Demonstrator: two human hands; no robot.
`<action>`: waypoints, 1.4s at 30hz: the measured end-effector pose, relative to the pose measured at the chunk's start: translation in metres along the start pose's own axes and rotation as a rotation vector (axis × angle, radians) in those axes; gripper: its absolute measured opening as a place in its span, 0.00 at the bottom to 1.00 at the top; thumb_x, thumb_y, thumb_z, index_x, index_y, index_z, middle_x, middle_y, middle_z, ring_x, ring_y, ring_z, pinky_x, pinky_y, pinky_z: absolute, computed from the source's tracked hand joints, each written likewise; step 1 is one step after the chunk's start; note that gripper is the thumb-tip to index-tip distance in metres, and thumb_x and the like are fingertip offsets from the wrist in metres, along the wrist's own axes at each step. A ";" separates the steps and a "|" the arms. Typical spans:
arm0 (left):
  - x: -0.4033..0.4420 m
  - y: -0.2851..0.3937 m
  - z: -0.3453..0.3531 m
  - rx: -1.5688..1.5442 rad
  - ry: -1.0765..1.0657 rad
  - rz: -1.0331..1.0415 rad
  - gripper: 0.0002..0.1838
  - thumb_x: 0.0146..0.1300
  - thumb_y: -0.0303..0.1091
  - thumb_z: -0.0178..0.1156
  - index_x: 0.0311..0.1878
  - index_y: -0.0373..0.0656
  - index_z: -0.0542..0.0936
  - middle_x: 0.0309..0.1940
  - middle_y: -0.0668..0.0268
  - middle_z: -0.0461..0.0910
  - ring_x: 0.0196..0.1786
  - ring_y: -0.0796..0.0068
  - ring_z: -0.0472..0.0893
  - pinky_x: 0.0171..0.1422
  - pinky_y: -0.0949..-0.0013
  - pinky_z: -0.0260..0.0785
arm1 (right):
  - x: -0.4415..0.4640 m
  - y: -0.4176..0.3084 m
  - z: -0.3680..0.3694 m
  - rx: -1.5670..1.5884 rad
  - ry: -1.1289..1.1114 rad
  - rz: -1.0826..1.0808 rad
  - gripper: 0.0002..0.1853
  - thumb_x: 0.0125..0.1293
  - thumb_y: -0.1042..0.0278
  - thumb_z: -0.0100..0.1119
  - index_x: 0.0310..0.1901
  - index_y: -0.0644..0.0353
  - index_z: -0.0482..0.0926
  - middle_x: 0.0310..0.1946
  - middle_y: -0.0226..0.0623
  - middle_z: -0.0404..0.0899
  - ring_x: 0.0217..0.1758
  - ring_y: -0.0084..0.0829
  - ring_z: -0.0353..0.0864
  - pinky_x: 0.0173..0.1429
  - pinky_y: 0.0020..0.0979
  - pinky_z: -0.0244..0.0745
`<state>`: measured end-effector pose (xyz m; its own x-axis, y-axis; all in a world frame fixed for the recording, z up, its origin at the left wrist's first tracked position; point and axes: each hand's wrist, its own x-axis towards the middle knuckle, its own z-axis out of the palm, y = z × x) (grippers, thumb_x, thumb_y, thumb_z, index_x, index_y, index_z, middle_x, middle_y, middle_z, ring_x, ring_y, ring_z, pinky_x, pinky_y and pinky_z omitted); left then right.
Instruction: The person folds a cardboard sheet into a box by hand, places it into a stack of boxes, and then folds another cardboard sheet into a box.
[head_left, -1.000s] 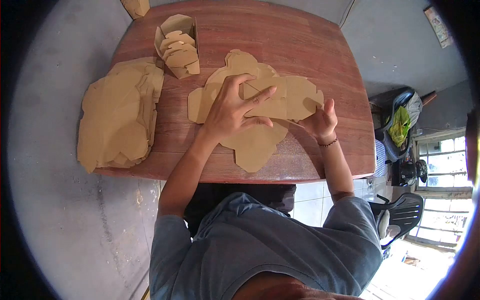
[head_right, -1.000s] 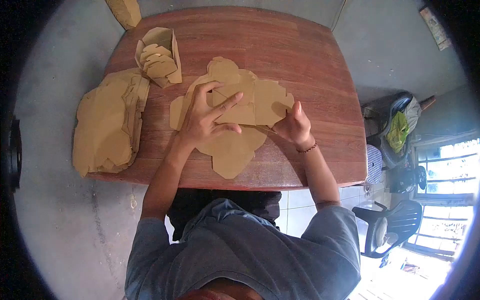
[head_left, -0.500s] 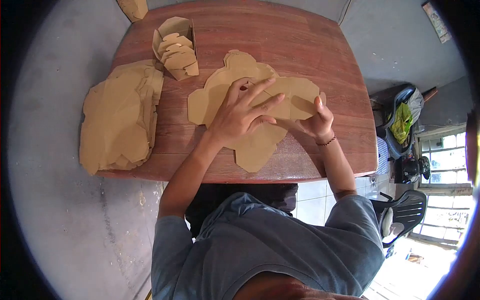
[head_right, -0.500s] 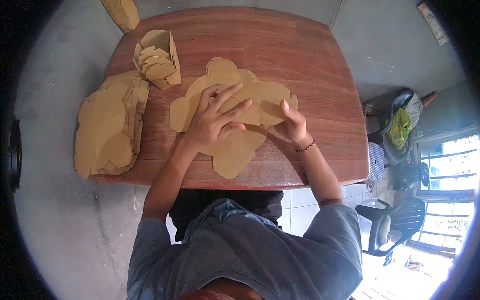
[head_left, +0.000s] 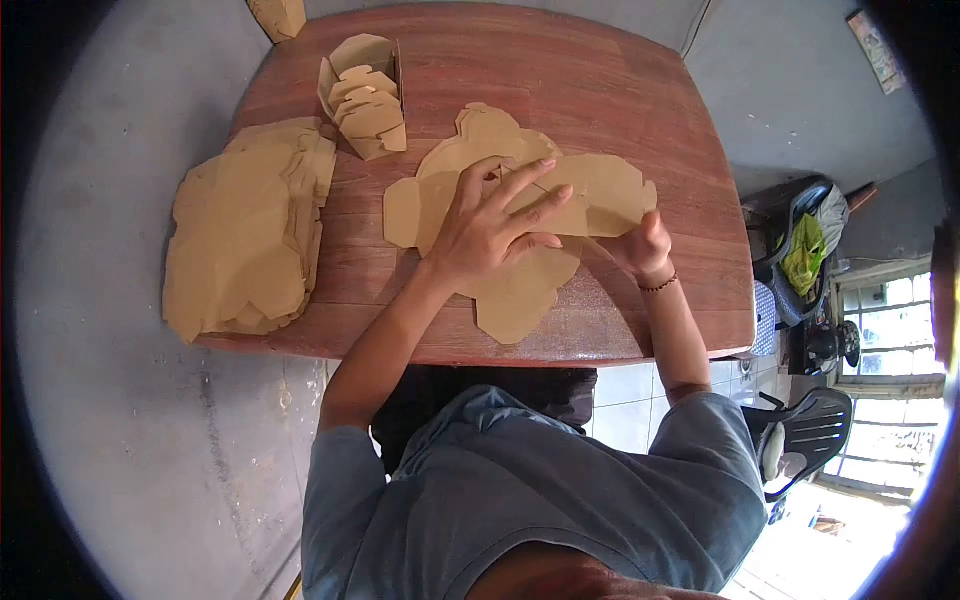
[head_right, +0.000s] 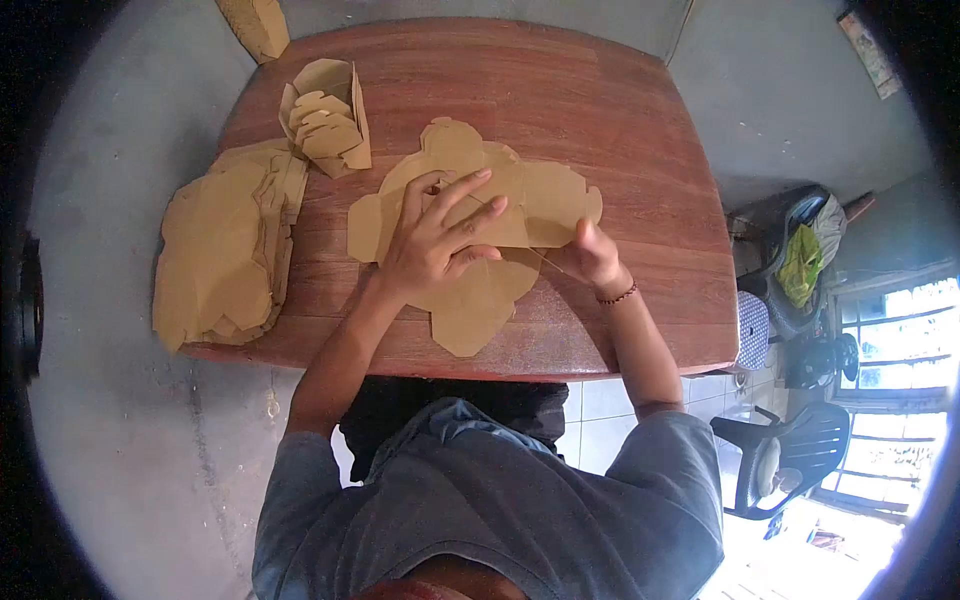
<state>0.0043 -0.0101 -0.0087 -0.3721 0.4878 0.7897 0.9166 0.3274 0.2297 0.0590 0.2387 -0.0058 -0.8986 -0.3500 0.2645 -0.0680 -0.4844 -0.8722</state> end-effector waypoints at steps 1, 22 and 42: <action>-0.001 -0.002 0.001 0.001 0.003 -0.001 0.37 0.57 0.55 0.70 0.71 0.59 0.78 0.74 0.67 0.70 0.63 0.55 0.70 0.68 0.54 0.66 | 0.000 -0.004 0.005 -0.137 -0.005 -0.009 0.45 0.71 0.37 0.60 0.76 0.65 0.60 0.72 0.47 0.68 0.76 0.41 0.68 0.77 0.47 0.62; -0.010 -0.112 -0.074 0.336 0.591 -0.291 0.35 0.65 0.47 0.70 0.71 0.44 0.71 0.69 0.50 0.65 0.68 0.47 0.65 0.72 0.41 0.57 | 0.095 -0.086 0.052 -0.832 0.292 -0.141 0.14 0.64 0.70 0.73 0.49 0.66 0.86 0.44 0.31 0.87 0.48 0.23 0.83 0.56 0.26 0.76; -0.025 -0.126 -0.081 0.430 0.429 -0.452 0.09 0.67 0.35 0.67 0.48 0.45 0.81 0.62 0.53 0.67 0.71 0.43 0.62 0.73 0.40 0.61 | 0.301 -0.067 0.082 -1.335 -0.282 0.088 0.20 0.63 0.62 0.75 0.52 0.64 0.86 0.46 0.35 0.88 0.53 0.31 0.84 0.63 0.34 0.75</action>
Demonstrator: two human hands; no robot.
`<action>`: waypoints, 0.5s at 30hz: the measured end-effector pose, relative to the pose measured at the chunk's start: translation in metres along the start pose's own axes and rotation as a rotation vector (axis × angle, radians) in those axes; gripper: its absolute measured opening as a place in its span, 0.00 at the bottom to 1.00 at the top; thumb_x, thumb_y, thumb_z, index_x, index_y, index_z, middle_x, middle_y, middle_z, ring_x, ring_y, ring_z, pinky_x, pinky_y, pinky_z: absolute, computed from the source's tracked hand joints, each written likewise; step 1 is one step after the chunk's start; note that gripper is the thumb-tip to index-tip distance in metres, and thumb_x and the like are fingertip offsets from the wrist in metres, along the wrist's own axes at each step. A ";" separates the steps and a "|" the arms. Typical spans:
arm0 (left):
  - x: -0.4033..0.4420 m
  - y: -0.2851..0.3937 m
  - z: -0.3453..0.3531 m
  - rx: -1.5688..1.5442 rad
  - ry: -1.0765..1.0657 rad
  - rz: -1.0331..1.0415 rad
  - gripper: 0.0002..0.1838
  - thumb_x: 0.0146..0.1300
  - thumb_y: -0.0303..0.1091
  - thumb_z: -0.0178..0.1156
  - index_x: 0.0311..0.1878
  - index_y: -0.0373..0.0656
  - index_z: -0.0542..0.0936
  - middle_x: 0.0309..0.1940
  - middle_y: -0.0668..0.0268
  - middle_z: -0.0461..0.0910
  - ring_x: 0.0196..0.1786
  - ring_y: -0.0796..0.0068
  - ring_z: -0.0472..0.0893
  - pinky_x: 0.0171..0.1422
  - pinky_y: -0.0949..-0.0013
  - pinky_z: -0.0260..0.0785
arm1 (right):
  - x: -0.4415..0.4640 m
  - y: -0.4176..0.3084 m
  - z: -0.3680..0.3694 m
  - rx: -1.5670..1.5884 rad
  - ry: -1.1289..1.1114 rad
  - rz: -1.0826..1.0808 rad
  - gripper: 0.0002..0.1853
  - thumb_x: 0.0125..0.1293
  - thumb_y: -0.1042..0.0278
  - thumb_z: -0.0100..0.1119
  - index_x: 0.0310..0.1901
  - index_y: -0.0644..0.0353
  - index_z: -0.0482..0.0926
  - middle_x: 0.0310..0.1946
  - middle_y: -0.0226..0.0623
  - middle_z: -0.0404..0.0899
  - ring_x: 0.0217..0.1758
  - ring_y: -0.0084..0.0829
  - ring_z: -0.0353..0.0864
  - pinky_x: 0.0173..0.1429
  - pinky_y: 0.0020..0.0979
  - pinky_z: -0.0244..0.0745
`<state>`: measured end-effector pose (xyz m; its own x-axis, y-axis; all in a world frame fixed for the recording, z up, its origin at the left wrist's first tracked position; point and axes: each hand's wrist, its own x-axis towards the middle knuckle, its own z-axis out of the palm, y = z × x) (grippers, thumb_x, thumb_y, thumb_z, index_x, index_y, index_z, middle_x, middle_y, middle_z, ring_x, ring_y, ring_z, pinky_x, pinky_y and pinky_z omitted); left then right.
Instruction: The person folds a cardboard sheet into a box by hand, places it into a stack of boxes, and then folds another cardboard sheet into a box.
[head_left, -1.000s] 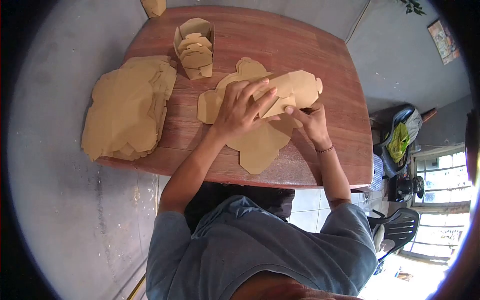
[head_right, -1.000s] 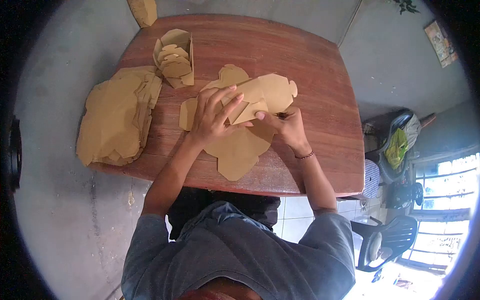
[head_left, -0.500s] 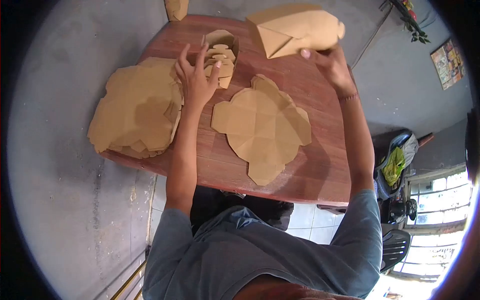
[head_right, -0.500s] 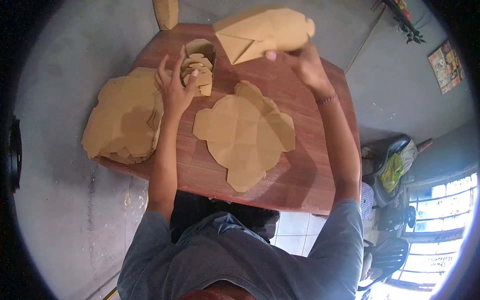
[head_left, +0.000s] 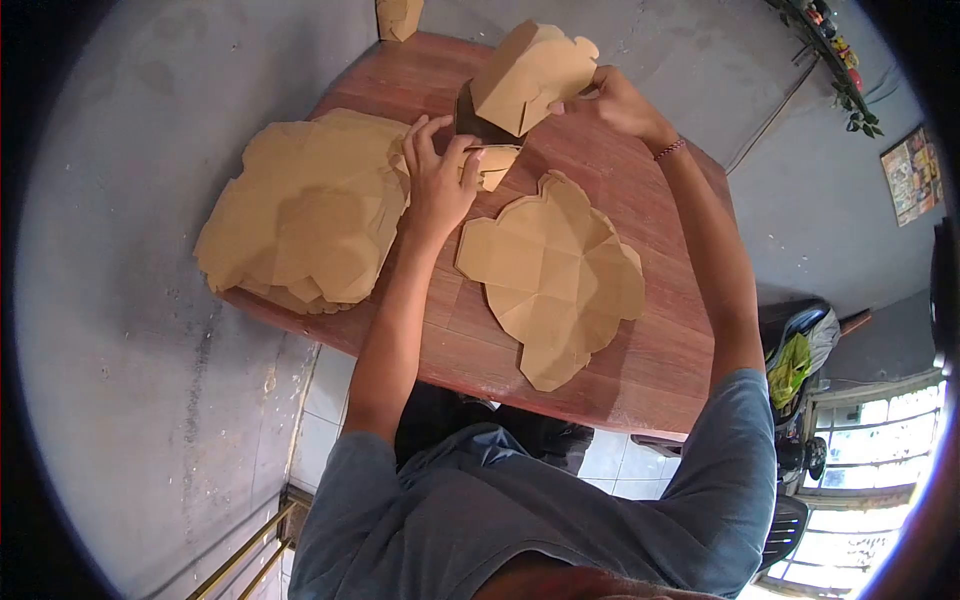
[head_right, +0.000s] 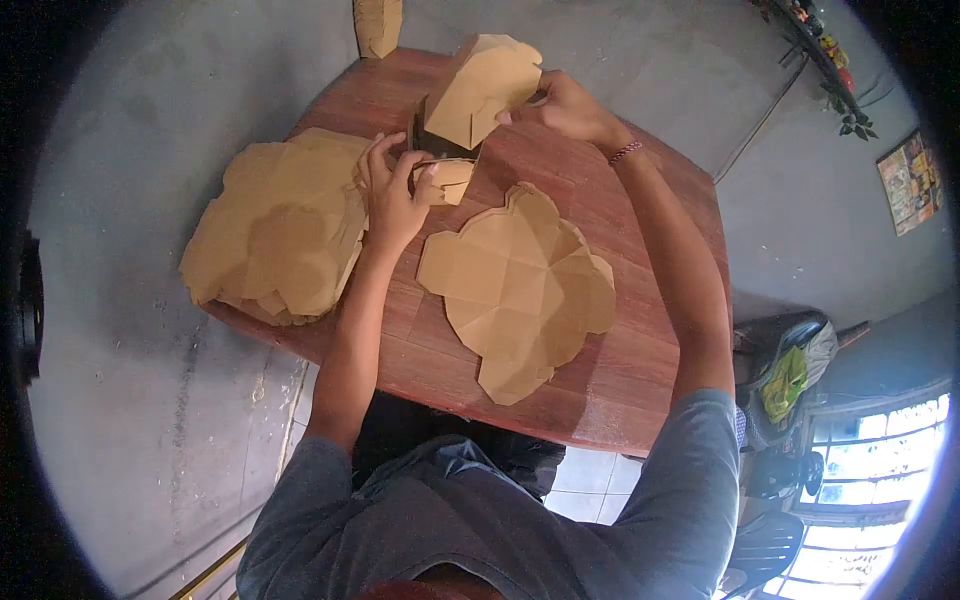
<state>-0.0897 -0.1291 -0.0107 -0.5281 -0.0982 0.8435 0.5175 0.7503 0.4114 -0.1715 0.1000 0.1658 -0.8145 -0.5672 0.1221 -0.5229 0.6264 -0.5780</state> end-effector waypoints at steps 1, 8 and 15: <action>-0.001 0.000 0.000 -0.006 0.006 0.004 0.09 0.68 0.34 0.67 0.48 0.45 0.81 0.62 0.53 0.67 0.71 0.42 0.63 0.73 0.40 0.62 | 0.001 -0.003 0.002 -0.030 -0.024 -0.029 0.19 0.63 0.61 0.74 0.52 0.63 0.86 0.50 0.38 0.87 0.56 0.32 0.83 0.62 0.35 0.76; -0.005 0.000 0.006 -0.225 -0.069 -0.148 0.09 0.72 0.36 0.63 0.50 0.43 0.81 0.65 0.52 0.64 0.69 0.45 0.72 0.70 0.48 0.70 | 0.009 -0.004 0.030 -0.638 0.042 -0.396 0.21 0.59 0.66 0.72 0.54 0.62 0.85 0.69 0.41 0.72 0.75 0.44 0.66 0.77 0.41 0.64; -0.009 0.000 0.008 -0.268 -0.042 -0.119 0.09 0.73 0.33 0.62 0.50 0.40 0.80 0.66 0.50 0.63 0.67 0.46 0.74 0.69 0.50 0.72 | 0.009 -0.021 0.042 -0.593 -0.045 -0.330 0.30 0.60 0.71 0.68 0.66 0.60 0.76 0.70 0.40 0.72 0.78 0.46 0.62 0.82 0.44 0.60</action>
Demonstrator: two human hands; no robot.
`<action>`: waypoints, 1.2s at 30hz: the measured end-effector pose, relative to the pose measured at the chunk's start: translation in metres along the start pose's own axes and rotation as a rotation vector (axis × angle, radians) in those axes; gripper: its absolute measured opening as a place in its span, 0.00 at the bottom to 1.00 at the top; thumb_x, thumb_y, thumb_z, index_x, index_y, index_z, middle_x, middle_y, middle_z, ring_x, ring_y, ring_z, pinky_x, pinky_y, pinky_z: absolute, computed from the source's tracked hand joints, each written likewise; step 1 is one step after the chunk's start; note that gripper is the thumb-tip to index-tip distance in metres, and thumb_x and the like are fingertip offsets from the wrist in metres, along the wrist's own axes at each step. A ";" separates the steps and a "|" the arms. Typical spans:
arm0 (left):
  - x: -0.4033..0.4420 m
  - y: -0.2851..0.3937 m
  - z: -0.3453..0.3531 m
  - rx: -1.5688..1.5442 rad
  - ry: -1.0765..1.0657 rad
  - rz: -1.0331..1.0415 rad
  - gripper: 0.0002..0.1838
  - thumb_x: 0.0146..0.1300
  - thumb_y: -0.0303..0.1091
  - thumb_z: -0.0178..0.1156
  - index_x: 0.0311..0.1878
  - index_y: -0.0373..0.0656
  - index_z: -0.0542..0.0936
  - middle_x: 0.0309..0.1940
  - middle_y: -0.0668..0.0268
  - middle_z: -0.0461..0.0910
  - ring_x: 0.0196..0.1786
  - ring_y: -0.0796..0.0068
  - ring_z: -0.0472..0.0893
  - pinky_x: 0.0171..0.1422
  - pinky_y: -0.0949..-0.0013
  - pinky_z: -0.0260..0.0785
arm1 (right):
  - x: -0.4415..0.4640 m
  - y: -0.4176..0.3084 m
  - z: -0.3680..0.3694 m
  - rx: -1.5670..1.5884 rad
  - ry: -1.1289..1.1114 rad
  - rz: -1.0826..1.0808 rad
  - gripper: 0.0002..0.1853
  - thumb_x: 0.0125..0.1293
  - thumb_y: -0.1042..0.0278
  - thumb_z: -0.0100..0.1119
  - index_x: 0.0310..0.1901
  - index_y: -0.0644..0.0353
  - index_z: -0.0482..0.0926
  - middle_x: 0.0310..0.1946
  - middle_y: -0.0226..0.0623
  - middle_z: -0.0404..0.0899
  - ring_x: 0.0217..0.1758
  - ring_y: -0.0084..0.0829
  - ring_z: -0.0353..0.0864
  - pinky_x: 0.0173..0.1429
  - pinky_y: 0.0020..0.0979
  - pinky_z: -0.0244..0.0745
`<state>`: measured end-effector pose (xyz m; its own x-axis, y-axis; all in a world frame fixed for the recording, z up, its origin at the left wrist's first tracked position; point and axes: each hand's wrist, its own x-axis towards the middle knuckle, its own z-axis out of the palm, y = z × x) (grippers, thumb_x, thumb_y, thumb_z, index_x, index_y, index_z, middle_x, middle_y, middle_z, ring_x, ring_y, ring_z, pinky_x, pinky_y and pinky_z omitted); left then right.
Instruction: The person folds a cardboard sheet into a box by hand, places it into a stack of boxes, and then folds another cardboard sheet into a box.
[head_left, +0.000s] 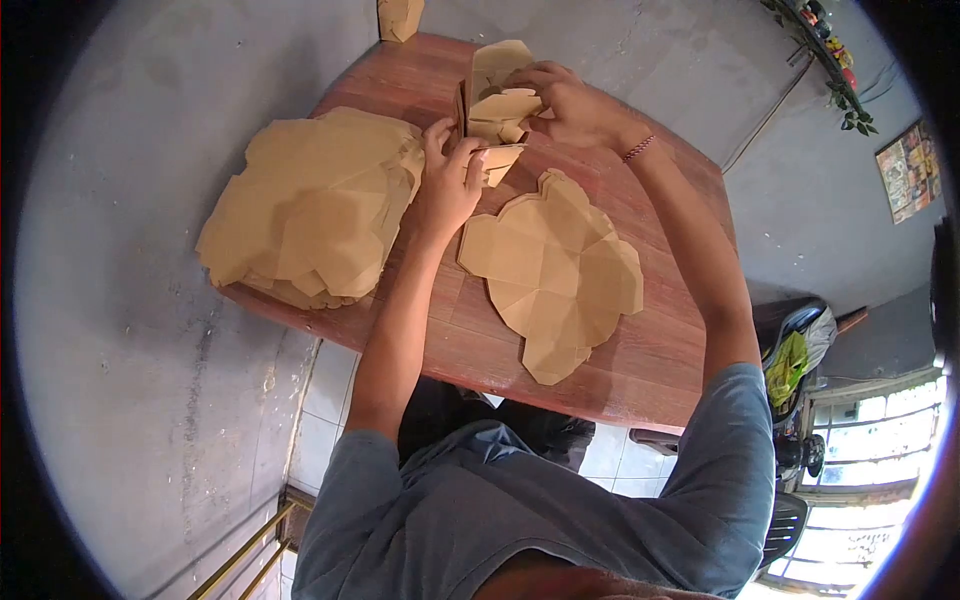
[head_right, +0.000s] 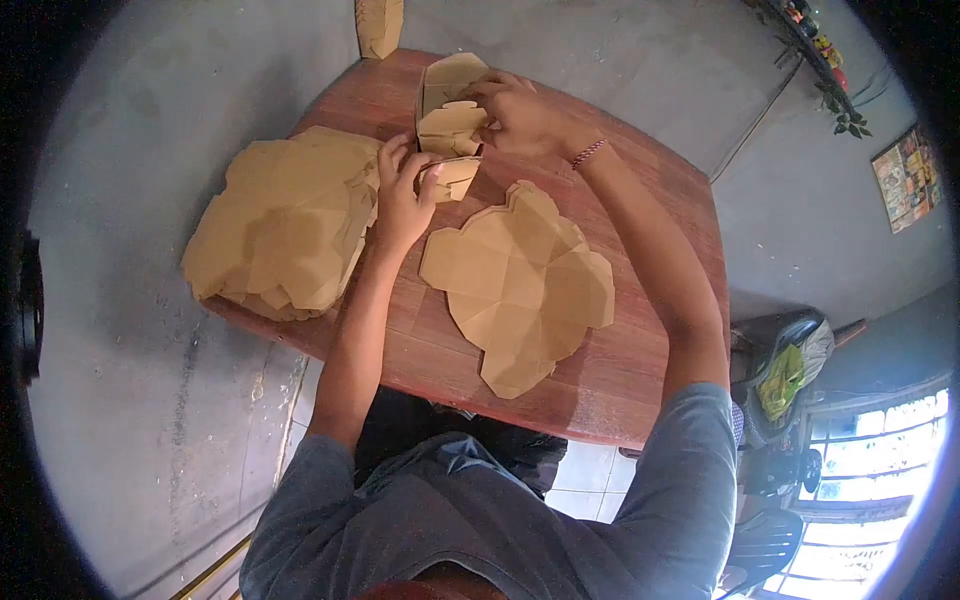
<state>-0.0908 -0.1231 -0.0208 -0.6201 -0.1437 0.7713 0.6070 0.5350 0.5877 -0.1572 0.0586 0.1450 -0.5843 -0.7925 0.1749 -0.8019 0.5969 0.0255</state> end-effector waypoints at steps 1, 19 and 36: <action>0.000 -0.002 0.000 0.008 0.009 0.015 0.09 0.73 0.34 0.62 0.49 0.39 0.80 0.67 0.50 0.64 0.67 0.46 0.74 0.69 0.50 0.72 | 0.002 -0.002 -0.002 0.034 -0.023 0.004 0.31 0.61 0.72 0.67 0.68 0.59 0.75 0.71 0.40 0.72 0.79 0.47 0.61 0.81 0.45 0.60; -0.001 -0.021 0.007 -0.177 0.027 -0.026 0.09 0.77 0.33 0.58 0.53 0.39 0.79 0.68 0.54 0.61 0.71 0.52 0.69 0.64 0.54 0.79 | 0.024 0.051 -0.021 0.745 0.020 -0.121 0.29 0.67 0.58 0.64 0.68 0.56 0.77 0.72 0.52 0.71 0.76 0.49 0.68 0.77 0.44 0.66; 0.003 -0.010 -0.001 -0.267 -0.063 -0.090 0.14 0.79 0.38 0.53 0.56 0.37 0.75 0.73 0.50 0.60 0.76 0.51 0.66 0.69 0.52 0.76 | 0.026 -0.002 0.037 0.126 0.109 0.013 0.37 0.74 0.33 0.51 0.77 0.47 0.67 0.80 0.49 0.56 0.84 0.49 0.52 0.84 0.49 0.51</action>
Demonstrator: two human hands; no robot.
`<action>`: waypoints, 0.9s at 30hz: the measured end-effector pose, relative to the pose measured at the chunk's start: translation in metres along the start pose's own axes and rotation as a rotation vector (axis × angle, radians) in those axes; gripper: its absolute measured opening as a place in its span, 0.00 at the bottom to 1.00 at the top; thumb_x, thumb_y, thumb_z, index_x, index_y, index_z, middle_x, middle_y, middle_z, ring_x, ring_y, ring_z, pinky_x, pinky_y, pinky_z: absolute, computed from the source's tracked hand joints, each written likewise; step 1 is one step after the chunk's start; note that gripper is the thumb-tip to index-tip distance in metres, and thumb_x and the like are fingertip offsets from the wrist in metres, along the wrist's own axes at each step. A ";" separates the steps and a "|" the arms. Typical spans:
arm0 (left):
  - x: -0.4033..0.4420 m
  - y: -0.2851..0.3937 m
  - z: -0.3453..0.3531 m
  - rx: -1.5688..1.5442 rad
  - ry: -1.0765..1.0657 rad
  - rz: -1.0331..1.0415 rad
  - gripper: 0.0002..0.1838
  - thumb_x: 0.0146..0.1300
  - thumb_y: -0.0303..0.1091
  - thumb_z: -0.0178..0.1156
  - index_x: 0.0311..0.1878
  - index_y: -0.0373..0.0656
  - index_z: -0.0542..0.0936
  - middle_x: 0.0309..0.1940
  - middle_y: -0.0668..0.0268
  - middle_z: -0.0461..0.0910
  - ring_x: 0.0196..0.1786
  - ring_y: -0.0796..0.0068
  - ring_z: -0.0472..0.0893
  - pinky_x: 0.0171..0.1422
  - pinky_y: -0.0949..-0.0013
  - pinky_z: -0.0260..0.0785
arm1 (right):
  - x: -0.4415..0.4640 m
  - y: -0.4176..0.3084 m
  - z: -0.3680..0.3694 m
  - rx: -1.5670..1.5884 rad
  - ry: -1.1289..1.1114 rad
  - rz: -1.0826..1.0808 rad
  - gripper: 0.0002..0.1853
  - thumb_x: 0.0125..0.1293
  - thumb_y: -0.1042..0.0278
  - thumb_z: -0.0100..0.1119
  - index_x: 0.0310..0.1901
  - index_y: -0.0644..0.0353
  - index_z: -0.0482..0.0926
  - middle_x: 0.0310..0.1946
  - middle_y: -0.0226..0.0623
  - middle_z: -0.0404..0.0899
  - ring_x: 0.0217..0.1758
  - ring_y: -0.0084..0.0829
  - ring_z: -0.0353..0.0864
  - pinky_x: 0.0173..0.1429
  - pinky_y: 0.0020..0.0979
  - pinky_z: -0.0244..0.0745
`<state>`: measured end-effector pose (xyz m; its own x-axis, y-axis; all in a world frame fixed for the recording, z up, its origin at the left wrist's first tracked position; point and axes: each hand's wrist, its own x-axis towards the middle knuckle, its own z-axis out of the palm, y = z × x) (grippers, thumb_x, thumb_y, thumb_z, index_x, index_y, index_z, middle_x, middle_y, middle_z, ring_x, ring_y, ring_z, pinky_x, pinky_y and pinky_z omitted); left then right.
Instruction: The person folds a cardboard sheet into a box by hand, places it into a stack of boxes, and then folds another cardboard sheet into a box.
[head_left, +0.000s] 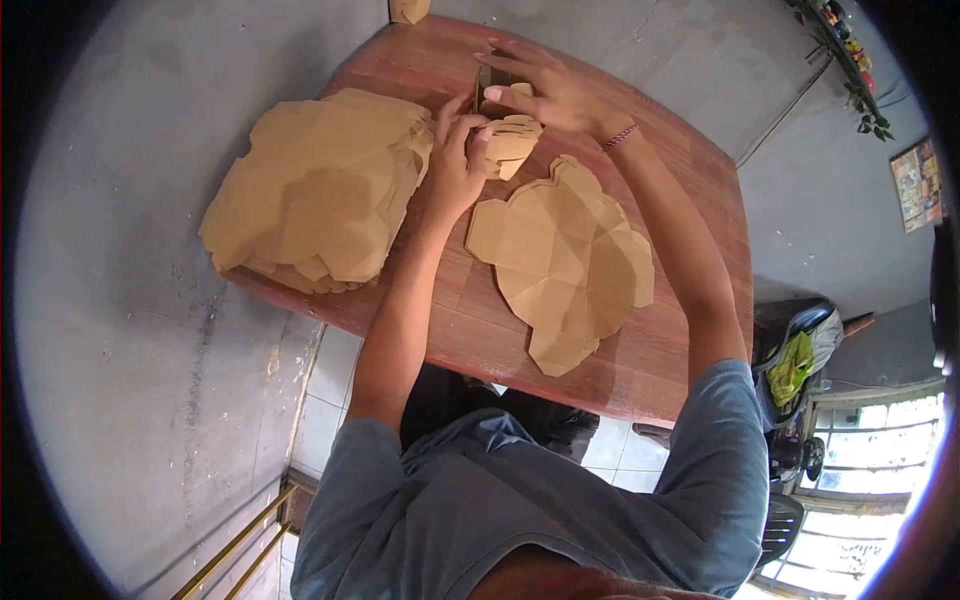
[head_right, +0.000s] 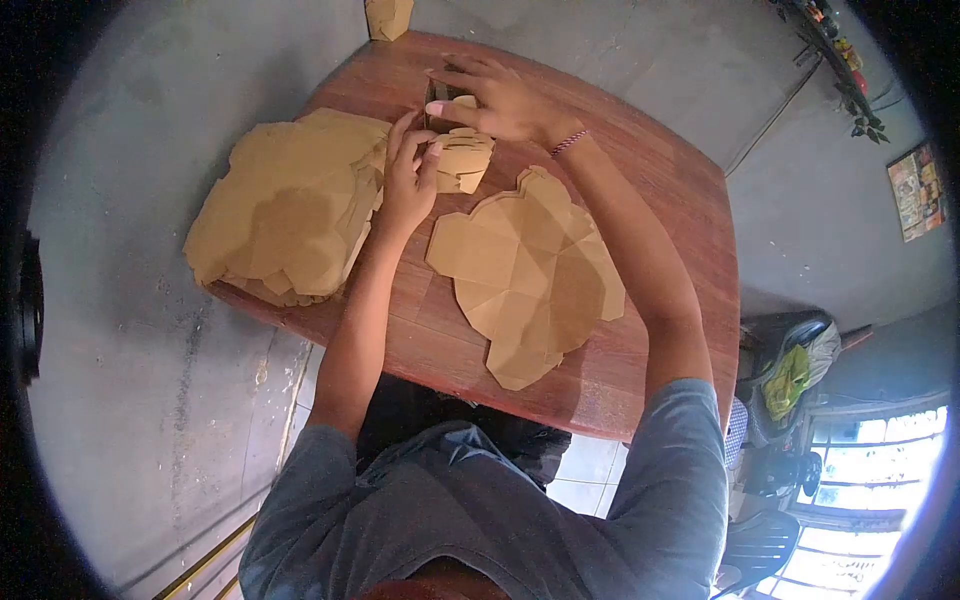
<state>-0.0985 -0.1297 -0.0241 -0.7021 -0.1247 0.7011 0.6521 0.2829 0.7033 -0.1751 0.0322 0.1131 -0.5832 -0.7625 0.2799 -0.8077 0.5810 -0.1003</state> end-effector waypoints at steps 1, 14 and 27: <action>0.001 0.002 0.000 -0.036 -0.009 0.017 0.14 0.79 0.38 0.53 0.56 0.37 0.75 0.75 0.49 0.60 0.77 0.50 0.65 0.71 0.51 0.74 | -0.001 0.000 0.002 0.003 0.023 -0.011 0.37 0.74 0.33 0.51 0.77 0.46 0.67 0.80 0.49 0.57 0.84 0.50 0.53 0.84 0.49 0.51; -0.002 0.015 0.003 0.103 -0.020 0.100 0.24 0.77 0.36 0.55 0.72 0.42 0.66 0.79 0.46 0.59 0.76 0.40 0.66 0.73 0.46 0.68 | -0.003 -0.002 0.006 -0.009 0.035 0.035 0.42 0.70 0.30 0.54 0.77 0.48 0.66 0.79 0.48 0.58 0.82 0.54 0.55 0.82 0.52 0.56; -0.007 0.007 0.008 0.316 0.009 0.152 0.39 0.75 0.49 0.59 0.82 0.46 0.55 0.82 0.40 0.44 0.80 0.32 0.53 0.80 0.37 0.55 | -0.104 0.014 -0.015 0.096 0.293 0.155 0.44 0.67 0.39 0.65 0.77 0.54 0.62 0.81 0.53 0.51 0.84 0.54 0.50 0.83 0.51 0.55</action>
<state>-0.0920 -0.1191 -0.0250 -0.6005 -0.0663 0.7968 0.6273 0.5789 0.5209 -0.1247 0.1241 0.0972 -0.6615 -0.5449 0.5153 -0.7238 0.6438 -0.2483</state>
